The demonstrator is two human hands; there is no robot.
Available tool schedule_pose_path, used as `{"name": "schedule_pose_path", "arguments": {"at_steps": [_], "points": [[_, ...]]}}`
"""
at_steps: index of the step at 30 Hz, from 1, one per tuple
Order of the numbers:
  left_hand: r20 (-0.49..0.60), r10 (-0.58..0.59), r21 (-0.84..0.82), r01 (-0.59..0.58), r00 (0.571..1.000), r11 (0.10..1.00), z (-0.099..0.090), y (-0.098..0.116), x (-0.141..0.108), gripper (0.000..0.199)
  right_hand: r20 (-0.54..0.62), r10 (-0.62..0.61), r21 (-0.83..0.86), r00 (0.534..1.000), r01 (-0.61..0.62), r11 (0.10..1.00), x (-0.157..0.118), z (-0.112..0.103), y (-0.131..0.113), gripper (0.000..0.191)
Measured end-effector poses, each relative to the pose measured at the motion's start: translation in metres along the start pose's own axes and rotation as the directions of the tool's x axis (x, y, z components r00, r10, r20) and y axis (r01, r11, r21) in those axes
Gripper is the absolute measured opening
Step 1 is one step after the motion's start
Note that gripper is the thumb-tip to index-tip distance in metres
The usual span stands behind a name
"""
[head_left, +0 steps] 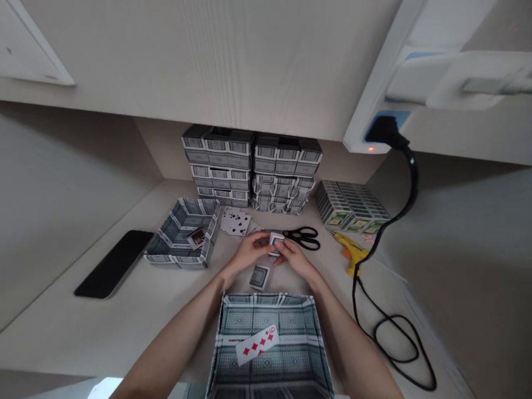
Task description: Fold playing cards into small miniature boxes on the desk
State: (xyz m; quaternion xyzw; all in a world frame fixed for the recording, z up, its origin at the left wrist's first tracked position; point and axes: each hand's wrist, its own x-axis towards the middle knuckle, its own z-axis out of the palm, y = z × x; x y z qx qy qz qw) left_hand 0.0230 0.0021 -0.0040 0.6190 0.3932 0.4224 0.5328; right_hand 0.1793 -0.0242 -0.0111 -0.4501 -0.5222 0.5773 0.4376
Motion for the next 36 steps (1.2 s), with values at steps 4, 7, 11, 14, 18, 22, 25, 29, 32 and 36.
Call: {"name": "schedule_pose_path", "arguments": {"at_steps": [4, 7, 11, 14, 18, 22, 25, 29, 32, 36], "points": [[-0.069, 0.083, 0.062, -0.079, 0.994, 0.995, -0.001, 0.001, -0.004, 0.036, 0.036, -0.024, 0.025, 0.999, 0.023, 0.999, -0.004, 0.0, -0.004, 0.046], [-0.087, 0.135, 0.074, -0.129, 0.987, 0.989, -0.002, 0.001, -0.005, 0.036, 0.051, -0.037, 0.092, 0.998, 0.032, 0.995, -0.006, -0.002, -0.005, 0.04], [-0.065, 0.14, 0.098, -0.133, 0.988, 0.986, -0.005, 0.0, -0.004, 0.04, -0.034, -0.03, 0.197, 0.999, 0.036, 0.98, -0.005, -0.003, -0.004, 0.035], [-0.041, 0.141, 0.094, -0.136, 0.989, 0.986, -0.005, 0.001, -0.003, 0.039, -0.112, 0.004, 0.212, 0.994, 0.02, 0.977, -0.004, -0.001, -0.003, 0.037], [-0.064, 0.112, 0.068, -0.107, 0.992, 0.992, -0.004, 0.002, -0.004, 0.035, -0.163, 0.029, 0.184, 0.986, 0.002, 0.983, -0.004, 0.001, -0.004, 0.036], [-0.059, 0.041, 0.026, -0.04, 0.997, 0.999, -0.004, -0.002, -0.003, 0.035, -0.15, 0.039, 0.183, 0.988, -0.011, 0.983, -0.005, 0.001, -0.004, 0.033], [-0.03, 0.008, 0.019, -0.007, 1.0, 1.0, -0.007, -0.007, -0.001, 0.038, -0.125, 0.041, 0.194, 0.991, -0.016, 0.981, -0.004, -0.001, -0.004, 0.034], [-0.004, -0.011, -0.005, 0.011, 1.0, 1.0, -0.009, -0.012, 0.002, 0.044, -0.069, 0.045, 0.216, 0.997, -0.029, 0.976, -0.004, -0.002, -0.005, 0.038], [0.004, -0.024, -0.02, 0.025, 1.0, 1.0, -0.009, -0.012, 0.003, 0.045, -0.053, 0.051, 0.224, 0.997, -0.038, 0.974, -0.005, -0.002, -0.007, 0.041], [0.036, -0.06, -0.058, 0.062, 0.998, 0.996, -0.01, -0.011, 0.003, 0.042, -0.064, 0.038, 0.195, 0.997, -0.025, 0.981, -0.005, -0.001, -0.006, 0.039]]}}
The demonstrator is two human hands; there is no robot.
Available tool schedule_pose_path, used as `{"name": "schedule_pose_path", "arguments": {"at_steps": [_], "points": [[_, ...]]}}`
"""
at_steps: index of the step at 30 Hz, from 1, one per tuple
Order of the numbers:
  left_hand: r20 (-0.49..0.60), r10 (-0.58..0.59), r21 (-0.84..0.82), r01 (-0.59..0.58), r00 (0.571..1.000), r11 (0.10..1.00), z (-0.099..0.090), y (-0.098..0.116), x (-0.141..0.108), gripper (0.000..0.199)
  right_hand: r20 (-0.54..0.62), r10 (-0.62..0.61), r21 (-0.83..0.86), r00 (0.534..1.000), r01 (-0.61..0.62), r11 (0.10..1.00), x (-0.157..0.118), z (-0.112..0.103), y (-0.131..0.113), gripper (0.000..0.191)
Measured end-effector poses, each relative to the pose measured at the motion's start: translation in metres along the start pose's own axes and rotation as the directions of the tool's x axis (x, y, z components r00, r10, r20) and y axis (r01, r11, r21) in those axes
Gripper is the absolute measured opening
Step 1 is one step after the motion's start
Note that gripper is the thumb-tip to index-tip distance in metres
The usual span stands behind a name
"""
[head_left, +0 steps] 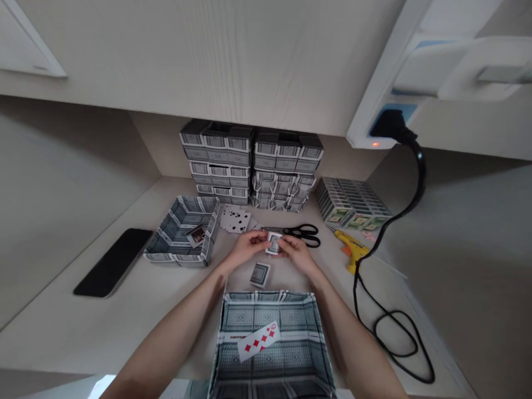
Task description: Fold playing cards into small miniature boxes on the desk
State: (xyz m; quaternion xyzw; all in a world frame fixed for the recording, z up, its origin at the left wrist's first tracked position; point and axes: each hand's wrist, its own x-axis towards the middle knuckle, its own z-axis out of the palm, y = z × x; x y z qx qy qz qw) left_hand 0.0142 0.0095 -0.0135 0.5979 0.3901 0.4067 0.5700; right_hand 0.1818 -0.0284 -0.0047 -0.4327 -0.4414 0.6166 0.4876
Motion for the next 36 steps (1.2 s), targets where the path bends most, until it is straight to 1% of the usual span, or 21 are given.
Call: {"name": "schedule_pose_path", "arguments": {"at_steps": [4, 8, 14, 19, 26, 36], "points": [[0.02, -0.054, -0.02, 0.055, 0.998, 0.998, -0.001, 0.003, -0.001, 0.04, -0.04, -0.006, -0.054, 0.999, 0.004, 0.999, 0.0, 0.001, 0.002, 0.039], [0.019, -0.056, -0.019, 0.057, 0.998, 0.998, 0.0, 0.009, -0.003, 0.037, -0.047, -0.015, -0.082, 0.999, 0.011, 0.997, 0.0, 0.002, 0.001, 0.037], [0.004, -0.063, 0.015, 0.063, 0.998, 0.998, 0.001, 0.016, -0.005, 0.03, -0.03, -0.012, -0.084, 0.999, 0.009, 0.996, -0.001, 0.002, 0.001, 0.036], [-0.006, -0.057, 0.036, 0.058, 0.998, 0.998, 0.002, 0.015, -0.004, 0.032, -0.015, -0.019, -0.1, 1.0, 0.017, 0.995, -0.002, 0.003, 0.001, 0.036], [-0.01, -0.079, 0.009, 0.079, 0.997, 0.997, 0.003, 0.015, -0.004, 0.031, -0.004, -0.018, -0.119, 1.0, 0.018, 0.993, -0.002, 0.002, 0.001, 0.031], [0.007, -0.072, 0.082, 0.071, 0.997, 0.994, 0.002, 0.021, -0.006, 0.028, 0.008, -0.014, -0.125, 1.0, 0.015, 0.992, -0.002, 0.002, 0.001, 0.031]]}}
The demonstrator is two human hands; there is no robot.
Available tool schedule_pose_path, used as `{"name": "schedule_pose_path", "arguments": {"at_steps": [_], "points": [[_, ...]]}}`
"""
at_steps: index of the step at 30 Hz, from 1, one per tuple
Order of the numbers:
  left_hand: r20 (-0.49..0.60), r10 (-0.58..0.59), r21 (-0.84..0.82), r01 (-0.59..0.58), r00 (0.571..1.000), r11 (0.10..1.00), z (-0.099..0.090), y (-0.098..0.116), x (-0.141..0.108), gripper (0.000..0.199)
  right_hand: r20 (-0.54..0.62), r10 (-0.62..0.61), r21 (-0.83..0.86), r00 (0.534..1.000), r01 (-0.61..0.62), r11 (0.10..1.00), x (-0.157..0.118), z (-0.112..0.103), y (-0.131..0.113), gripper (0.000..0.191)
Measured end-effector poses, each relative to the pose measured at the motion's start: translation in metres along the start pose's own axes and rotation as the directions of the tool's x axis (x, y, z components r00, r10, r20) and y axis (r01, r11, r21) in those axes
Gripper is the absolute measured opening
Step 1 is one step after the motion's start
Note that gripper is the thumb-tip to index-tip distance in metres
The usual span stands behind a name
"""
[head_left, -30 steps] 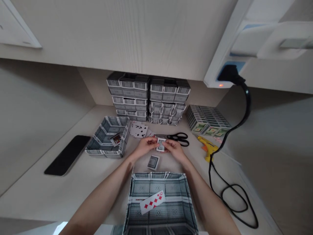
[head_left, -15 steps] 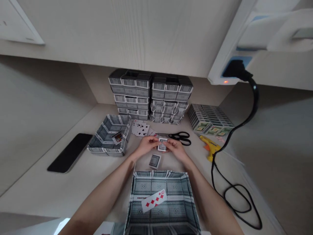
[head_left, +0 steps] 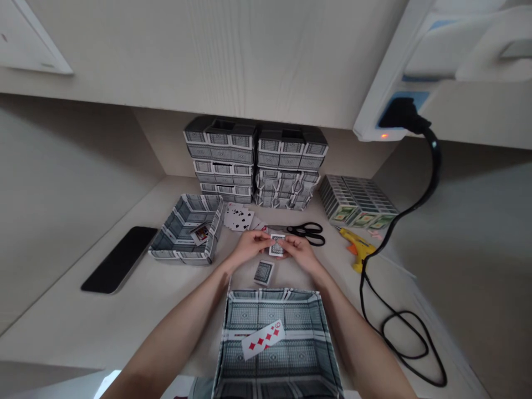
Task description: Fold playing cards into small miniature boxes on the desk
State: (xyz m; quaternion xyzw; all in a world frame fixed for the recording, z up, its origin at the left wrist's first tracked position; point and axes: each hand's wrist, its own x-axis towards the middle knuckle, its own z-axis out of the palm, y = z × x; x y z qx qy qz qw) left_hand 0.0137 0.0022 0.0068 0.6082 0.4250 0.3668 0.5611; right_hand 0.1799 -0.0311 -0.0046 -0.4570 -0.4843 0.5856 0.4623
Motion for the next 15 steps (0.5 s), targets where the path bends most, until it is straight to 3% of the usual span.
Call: {"name": "schedule_pose_path", "arguments": {"at_steps": [15], "points": [[-0.012, -0.027, 0.003, 0.027, 1.0, 1.0, 0.0007, -0.0011, -0.0007, 0.027, 0.014, -0.008, -0.009, 1.0, 0.008, 1.0, 0.0001, -0.0015, 0.0007, 0.029]]}}
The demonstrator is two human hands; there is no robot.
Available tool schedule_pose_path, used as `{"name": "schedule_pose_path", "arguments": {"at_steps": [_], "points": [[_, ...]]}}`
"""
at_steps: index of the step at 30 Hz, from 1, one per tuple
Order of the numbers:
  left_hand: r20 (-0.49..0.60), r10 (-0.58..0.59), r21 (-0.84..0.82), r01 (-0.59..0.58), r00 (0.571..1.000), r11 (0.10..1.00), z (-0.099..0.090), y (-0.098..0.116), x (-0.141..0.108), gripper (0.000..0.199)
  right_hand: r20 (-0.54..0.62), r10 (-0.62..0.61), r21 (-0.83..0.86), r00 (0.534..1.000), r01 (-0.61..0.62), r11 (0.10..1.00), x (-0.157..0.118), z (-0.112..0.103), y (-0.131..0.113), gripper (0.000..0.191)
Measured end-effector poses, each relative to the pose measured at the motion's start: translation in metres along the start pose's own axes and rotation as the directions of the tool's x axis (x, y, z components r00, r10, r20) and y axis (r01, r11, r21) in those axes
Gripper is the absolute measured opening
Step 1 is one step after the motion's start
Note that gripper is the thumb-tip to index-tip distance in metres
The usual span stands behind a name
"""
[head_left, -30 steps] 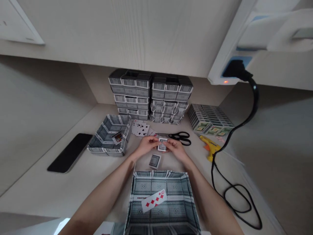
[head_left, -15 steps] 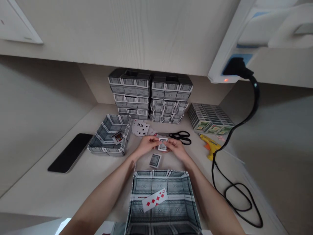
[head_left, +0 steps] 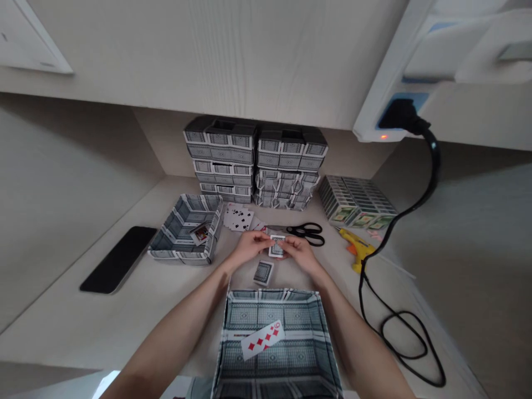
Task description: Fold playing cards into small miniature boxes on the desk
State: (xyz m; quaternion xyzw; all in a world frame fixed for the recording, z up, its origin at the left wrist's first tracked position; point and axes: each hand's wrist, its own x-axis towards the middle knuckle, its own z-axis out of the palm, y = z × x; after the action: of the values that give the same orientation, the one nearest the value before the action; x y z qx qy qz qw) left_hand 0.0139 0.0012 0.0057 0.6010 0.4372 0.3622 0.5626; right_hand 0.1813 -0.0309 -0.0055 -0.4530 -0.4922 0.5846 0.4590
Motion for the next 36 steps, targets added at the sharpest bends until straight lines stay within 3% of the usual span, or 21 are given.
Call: {"name": "schedule_pose_path", "arguments": {"at_steps": [20, 36], "points": [[0.012, 0.017, -0.012, -0.017, 1.0, 1.0, 0.0, -0.0021, 0.0016, 0.023, -0.024, -0.009, 0.009, 1.0, 0.01, 1.0, -0.0014, 0.0015, -0.0013, 0.029], [0.029, 0.013, -0.038, -0.012, 0.999, 0.999, 0.0002, 0.0009, -0.0015, 0.025, -0.191, -0.037, -0.011, 0.981, 0.036, 0.999, -0.0015, 0.0068, -0.0002, 0.032]]}}
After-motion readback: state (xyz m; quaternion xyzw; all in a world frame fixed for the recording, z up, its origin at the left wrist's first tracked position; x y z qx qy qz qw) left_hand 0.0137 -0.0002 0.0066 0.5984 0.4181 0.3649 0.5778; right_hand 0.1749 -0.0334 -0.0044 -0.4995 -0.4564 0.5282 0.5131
